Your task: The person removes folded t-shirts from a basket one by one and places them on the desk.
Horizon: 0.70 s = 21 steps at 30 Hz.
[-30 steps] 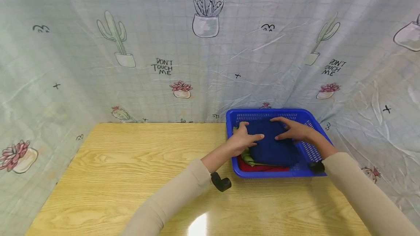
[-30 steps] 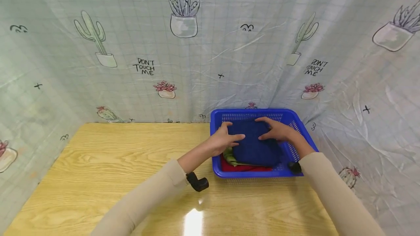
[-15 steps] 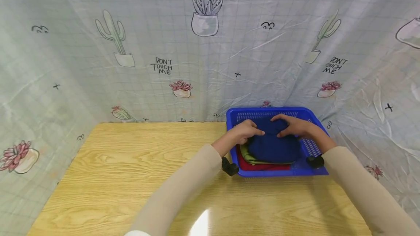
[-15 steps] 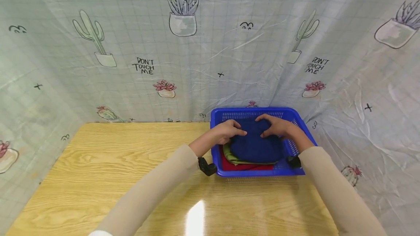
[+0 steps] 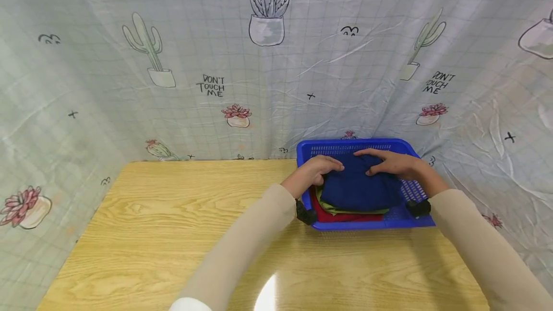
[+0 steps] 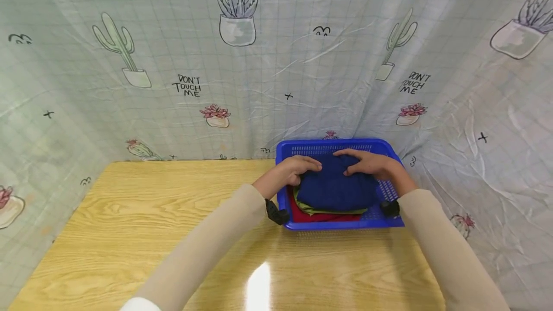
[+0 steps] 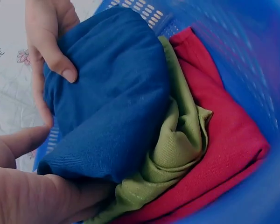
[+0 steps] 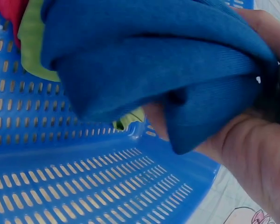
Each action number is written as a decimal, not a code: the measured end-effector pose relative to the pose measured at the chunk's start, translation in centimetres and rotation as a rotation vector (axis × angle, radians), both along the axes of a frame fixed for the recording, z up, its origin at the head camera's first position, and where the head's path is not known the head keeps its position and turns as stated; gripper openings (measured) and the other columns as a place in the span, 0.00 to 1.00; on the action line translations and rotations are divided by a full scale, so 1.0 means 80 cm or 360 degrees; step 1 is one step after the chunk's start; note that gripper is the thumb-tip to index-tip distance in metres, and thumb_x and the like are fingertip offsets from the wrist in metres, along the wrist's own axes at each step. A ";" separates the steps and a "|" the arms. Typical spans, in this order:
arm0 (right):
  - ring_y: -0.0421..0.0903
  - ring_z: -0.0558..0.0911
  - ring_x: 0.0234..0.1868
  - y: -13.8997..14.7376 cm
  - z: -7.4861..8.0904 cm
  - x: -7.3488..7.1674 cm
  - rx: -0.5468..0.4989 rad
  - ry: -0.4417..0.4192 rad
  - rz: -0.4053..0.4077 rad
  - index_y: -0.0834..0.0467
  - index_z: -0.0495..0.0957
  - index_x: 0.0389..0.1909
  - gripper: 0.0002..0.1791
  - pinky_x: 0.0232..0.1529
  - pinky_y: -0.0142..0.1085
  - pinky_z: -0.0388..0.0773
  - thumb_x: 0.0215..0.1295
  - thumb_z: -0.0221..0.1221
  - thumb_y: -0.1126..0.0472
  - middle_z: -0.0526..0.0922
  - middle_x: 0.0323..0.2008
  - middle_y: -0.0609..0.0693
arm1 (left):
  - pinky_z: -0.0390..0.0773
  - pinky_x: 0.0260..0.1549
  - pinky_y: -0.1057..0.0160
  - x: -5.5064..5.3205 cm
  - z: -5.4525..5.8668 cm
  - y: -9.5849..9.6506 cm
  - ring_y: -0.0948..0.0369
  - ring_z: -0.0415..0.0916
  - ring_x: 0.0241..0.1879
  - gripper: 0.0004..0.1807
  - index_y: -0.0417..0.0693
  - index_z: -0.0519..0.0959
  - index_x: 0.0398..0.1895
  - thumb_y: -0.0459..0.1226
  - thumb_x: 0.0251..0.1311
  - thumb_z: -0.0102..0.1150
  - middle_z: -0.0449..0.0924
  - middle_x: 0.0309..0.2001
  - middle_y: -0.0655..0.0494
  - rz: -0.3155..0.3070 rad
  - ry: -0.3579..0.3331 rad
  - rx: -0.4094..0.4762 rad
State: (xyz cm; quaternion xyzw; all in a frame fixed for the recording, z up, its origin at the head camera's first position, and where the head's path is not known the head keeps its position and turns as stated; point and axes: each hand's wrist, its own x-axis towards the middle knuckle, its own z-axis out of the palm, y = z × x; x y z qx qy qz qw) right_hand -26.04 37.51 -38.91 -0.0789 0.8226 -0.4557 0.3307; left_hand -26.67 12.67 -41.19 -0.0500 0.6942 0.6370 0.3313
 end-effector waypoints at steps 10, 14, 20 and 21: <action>0.67 0.61 0.72 0.005 0.005 0.009 0.0066 0.0255 -0.0106 0.54 0.62 0.77 0.35 0.64 0.59 0.68 0.75 0.59 0.47 0.48 0.78 0.64 | 0.73 0.61 0.58 0.004 0.003 -0.006 0.51 0.62 0.73 0.21 0.46 0.85 0.58 0.23 0.64 0.63 0.60 0.77 0.50 0.0114 0.0135 -0.0041; 0.64 0.70 0.67 0.009 0.012 0.012 0.0005 0.0329 -0.0145 0.54 0.62 0.77 0.33 0.56 0.49 0.78 0.77 0.57 0.49 0.55 0.76 0.63 | 0.73 0.62 0.57 0.000 0.009 -0.012 0.51 0.62 0.73 0.22 0.48 0.85 0.59 0.23 0.62 0.64 0.59 0.78 0.51 0.0097 0.0138 0.0013; 0.64 0.66 0.71 0.014 0.021 0.016 -0.0083 0.0368 -0.0116 0.48 0.51 0.82 0.37 0.56 0.44 0.78 0.78 0.55 0.52 0.49 0.79 0.62 | 0.75 0.61 0.53 -0.008 0.021 -0.021 0.49 0.67 0.70 0.24 0.49 0.86 0.58 0.22 0.60 0.66 0.61 0.77 0.50 0.0078 0.0118 0.0121; 0.65 0.64 0.72 0.014 0.022 0.017 -0.0083 0.0378 -0.0108 0.46 0.48 0.83 0.39 0.59 0.46 0.76 0.79 0.55 0.52 0.47 0.80 0.62 | 0.76 0.61 0.54 -0.008 0.022 -0.023 0.49 0.68 0.69 0.24 0.49 0.85 0.58 0.22 0.60 0.65 0.61 0.77 0.50 0.0068 0.0120 0.0132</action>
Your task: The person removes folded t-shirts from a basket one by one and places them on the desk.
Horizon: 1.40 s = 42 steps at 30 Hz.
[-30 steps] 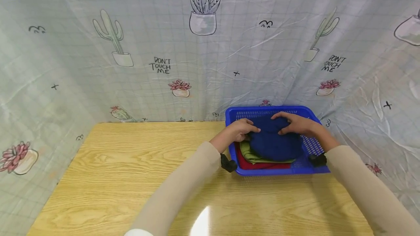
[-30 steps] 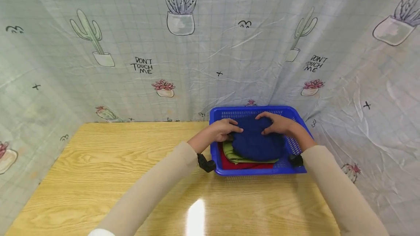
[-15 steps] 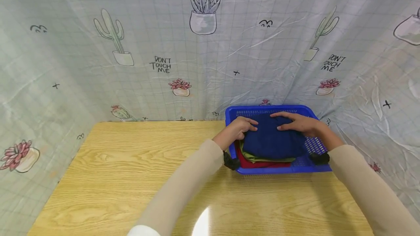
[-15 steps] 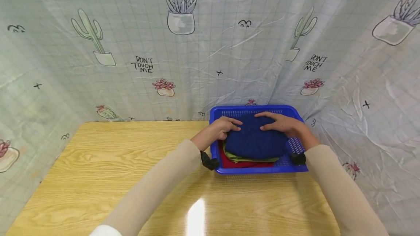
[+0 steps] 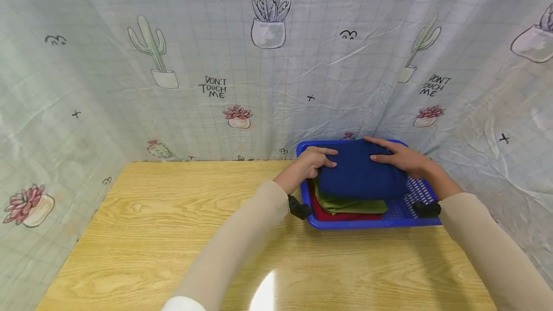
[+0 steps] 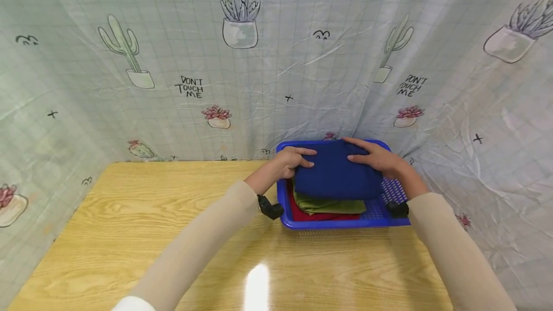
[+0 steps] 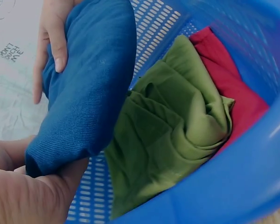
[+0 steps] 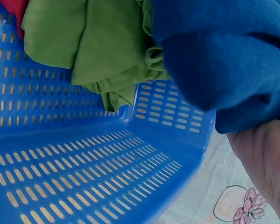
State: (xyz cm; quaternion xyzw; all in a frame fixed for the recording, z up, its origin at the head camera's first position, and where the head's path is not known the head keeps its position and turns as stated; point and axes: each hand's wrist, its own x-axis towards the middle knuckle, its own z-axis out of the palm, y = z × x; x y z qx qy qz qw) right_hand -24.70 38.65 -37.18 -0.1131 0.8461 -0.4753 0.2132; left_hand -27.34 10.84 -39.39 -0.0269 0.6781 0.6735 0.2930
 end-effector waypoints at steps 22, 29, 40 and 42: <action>0.59 0.65 0.74 -0.046 0.042 0.011 0.0224 0.0584 -0.0045 0.37 0.69 0.73 0.26 0.69 0.63 0.61 0.77 0.56 0.46 0.61 0.77 0.53 | 0.81 0.41 0.61 -0.004 0.043 -0.078 0.54 0.81 0.54 0.29 0.56 0.81 0.64 0.22 0.62 0.63 0.71 0.70 0.51 -0.0102 0.0085 0.0236; 0.60 0.66 0.73 -0.069 0.046 0.010 0.0211 0.0605 0.0026 0.40 0.66 0.76 0.30 0.68 0.61 0.64 0.75 0.58 0.48 0.61 0.77 0.56 | 0.74 0.33 0.65 0.008 0.044 -0.112 0.59 0.78 0.46 0.28 0.57 0.82 0.64 0.24 0.63 0.65 0.66 0.73 0.52 -0.0116 0.0214 0.0210; 0.56 0.64 0.75 -0.119 0.042 0.007 0.0138 0.0647 0.0151 0.40 0.63 0.78 0.33 0.70 0.58 0.63 0.75 0.59 0.51 0.61 0.77 0.54 | 0.72 0.33 0.66 0.023 0.043 -0.171 0.62 0.74 0.43 0.29 0.58 0.80 0.66 0.25 0.64 0.64 0.58 0.77 0.56 -0.0117 0.0334 0.0183; 0.55 0.64 0.75 -0.129 0.040 0.006 0.0128 0.0653 0.0158 0.39 0.63 0.78 0.33 0.70 0.58 0.63 0.75 0.59 0.50 0.61 0.77 0.53 | 0.74 0.33 0.66 0.025 0.044 -0.181 0.61 0.76 0.45 0.29 0.57 0.79 0.67 0.25 0.64 0.64 0.58 0.76 0.56 -0.0112 0.0335 0.0185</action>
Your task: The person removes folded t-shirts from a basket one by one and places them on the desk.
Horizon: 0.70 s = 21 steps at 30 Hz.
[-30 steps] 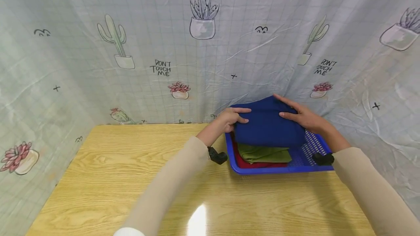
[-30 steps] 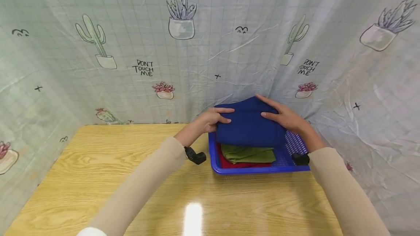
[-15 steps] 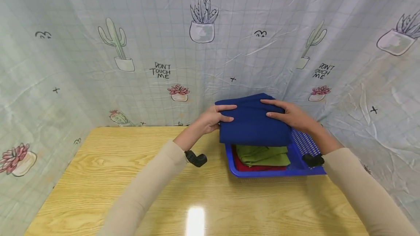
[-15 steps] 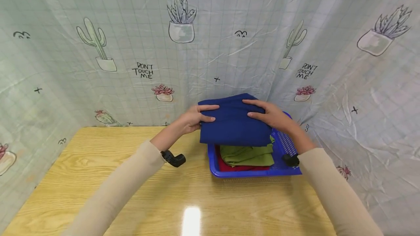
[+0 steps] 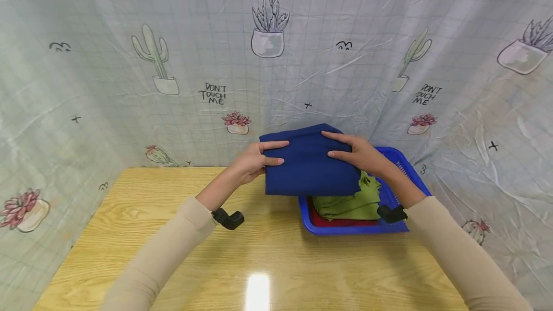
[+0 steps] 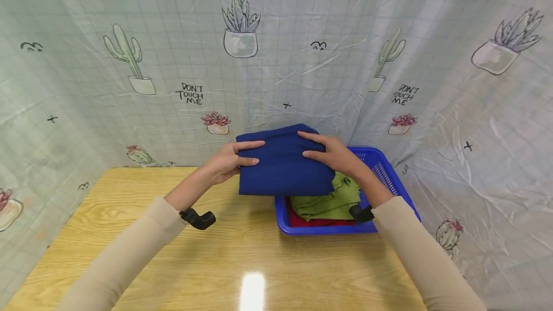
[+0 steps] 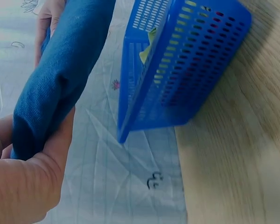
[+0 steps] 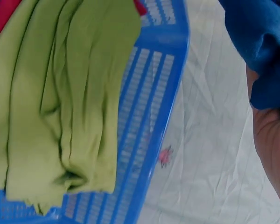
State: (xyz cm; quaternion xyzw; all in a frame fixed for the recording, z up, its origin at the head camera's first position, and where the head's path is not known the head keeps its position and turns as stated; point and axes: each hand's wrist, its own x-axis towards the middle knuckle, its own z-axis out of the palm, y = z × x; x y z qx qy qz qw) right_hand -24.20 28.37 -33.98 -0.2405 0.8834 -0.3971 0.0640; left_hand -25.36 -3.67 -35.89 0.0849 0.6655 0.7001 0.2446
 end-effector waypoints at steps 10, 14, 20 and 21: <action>0.55 0.69 0.72 -0.041 -0.011 0.007 -0.0057 0.0057 0.0050 0.43 0.64 0.78 0.33 0.68 0.55 0.67 0.74 0.60 0.52 0.65 0.75 0.54 | 0.59 0.18 0.67 0.016 -0.004 -0.045 0.64 0.57 0.16 0.30 0.56 0.77 0.69 0.26 0.65 0.64 0.62 0.74 0.55 -0.0005 0.0090 -0.0065; 0.55 0.71 0.70 -0.061 -0.015 0.010 -0.0085 0.0078 0.0100 0.47 0.63 0.78 0.33 0.67 0.54 0.69 0.75 0.60 0.56 0.67 0.74 0.56 | 0.55 0.16 0.68 0.024 -0.011 -0.065 0.64 0.48 0.12 0.30 0.56 0.76 0.70 0.27 0.66 0.63 0.60 0.76 0.56 -0.0003 0.0140 -0.0106; 0.57 0.74 0.68 -0.094 -0.023 0.015 -0.0049 0.0173 0.0079 0.47 0.66 0.77 0.33 0.64 0.55 0.72 0.73 0.62 0.56 0.71 0.71 0.57 | 0.58 0.19 0.67 0.033 -0.025 -0.098 0.65 0.52 0.15 0.30 0.54 0.72 0.73 0.28 0.70 0.60 0.53 0.79 0.53 0.0017 0.0128 -0.0113; 0.57 0.74 0.68 -0.099 -0.026 0.015 -0.0045 0.0179 0.0070 0.46 0.66 0.76 0.33 0.64 0.56 0.72 0.73 0.62 0.56 0.72 0.70 0.57 | 0.58 0.19 0.68 0.034 -0.027 -0.103 0.65 0.55 0.16 0.30 0.54 0.71 0.74 0.28 0.70 0.59 0.52 0.79 0.53 0.0019 0.0125 -0.0113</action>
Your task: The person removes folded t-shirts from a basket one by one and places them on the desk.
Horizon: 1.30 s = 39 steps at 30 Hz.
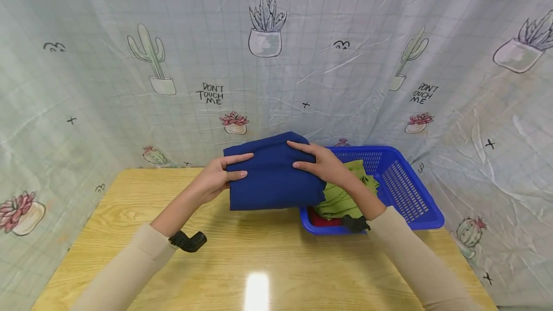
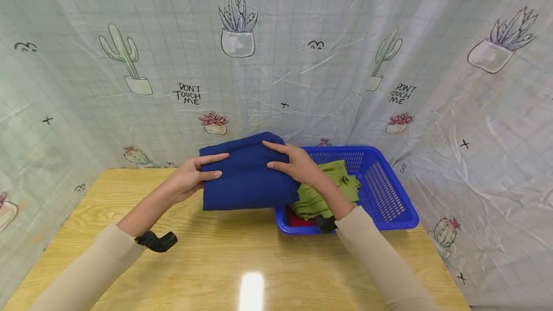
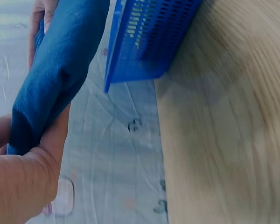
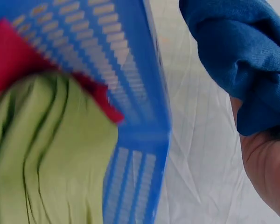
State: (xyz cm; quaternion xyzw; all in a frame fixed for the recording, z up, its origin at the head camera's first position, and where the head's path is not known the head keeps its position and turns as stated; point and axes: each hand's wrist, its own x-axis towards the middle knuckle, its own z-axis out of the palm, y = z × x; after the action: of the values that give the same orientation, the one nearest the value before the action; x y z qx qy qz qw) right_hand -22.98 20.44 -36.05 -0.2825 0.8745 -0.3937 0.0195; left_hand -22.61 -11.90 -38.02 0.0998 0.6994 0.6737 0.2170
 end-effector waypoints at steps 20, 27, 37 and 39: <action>0.59 0.73 0.68 -0.110 -0.021 0.007 0.0061 0.0052 -0.0042 0.44 0.66 0.77 0.34 0.59 0.51 0.75 0.72 0.63 0.53 0.73 0.69 0.59 | 0.55 0.19 0.66 0.020 -0.006 -0.098 0.62 0.45 0.15 0.31 0.46 0.69 0.75 0.28 0.68 0.61 0.47 0.80 0.46 0.0136 0.0093 -0.0171; 0.59 0.74 0.67 -0.140 -0.029 0.006 0.0077 0.0042 -0.0043 0.44 0.66 0.76 0.34 0.61 0.52 0.75 0.71 0.64 0.54 0.71 0.70 0.61 | 0.80 0.31 0.69 0.027 -0.009 -0.122 0.67 0.80 0.33 0.33 0.45 0.66 0.76 0.28 0.69 0.60 0.43 0.81 0.44 0.0160 0.0034 -0.0174; 0.63 0.63 0.74 -0.170 -0.040 0.002 0.0062 0.0037 -0.0074 0.45 0.68 0.75 0.33 0.70 0.56 0.65 0.71 0.64 0.55 0.70 0.71 0.60 | 0.80 0.30 0.68 0.032 -0.011 -0.141 0.67 0.83 0.35 0.33 0.44 0.65 0.76 0.28 0.69 0.60 0.42 0.81 0.41 0.0220 0.0063 -0.0263; 0.62 0.66 0.73 -0.172 -0.043 0.001 0.0043 0.0035 -0.0074 0.45 0.68 0.75 0.33 0.70 0.55 0.66 0.71 0.64 0.55 0.71 0.71 0.59 | 0.80 0.29 0.68 0.032 -0.012 -0.142 0.67 0.83 0.36 0.33 0.44 0.65 0.76 0.28 0.69 0.60 0.41 0.81 0.41 0.0224 0.0065 -0.0279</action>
State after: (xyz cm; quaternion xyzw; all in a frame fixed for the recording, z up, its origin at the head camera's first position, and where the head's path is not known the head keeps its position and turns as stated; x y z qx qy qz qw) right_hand -22.94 6.67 -39.45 -0.2663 0.8862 -0.3792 0.0046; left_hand -20.07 -23.27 -39.00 0.0448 0.7651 0.6213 0.1629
